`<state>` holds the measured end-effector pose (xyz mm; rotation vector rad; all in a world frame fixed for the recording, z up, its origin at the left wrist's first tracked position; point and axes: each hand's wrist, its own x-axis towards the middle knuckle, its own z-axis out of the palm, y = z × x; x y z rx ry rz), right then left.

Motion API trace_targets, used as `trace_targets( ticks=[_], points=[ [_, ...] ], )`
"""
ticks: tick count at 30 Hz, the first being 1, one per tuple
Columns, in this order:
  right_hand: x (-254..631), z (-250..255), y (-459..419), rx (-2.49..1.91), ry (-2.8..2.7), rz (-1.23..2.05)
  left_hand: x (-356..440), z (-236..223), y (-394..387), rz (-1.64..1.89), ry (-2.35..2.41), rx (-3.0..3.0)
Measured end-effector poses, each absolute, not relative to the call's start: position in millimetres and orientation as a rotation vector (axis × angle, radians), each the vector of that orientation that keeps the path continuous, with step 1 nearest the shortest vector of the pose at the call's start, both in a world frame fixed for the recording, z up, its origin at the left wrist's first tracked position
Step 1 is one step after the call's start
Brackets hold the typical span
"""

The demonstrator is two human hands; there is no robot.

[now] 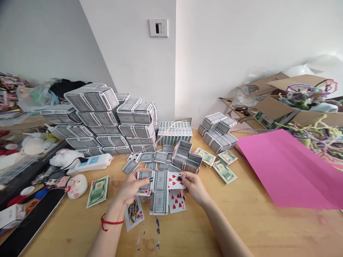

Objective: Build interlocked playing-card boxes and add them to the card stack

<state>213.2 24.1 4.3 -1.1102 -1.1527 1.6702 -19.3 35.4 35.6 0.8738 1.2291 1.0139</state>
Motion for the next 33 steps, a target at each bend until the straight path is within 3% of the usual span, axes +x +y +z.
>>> trace_targets(
  ticks=[33],
  points=[
    [207.4,1.0,23.3,-1.14,-1.15,1.6,-9.1,32.6,35.4,1.077,1.305,0.889]
  ],
)
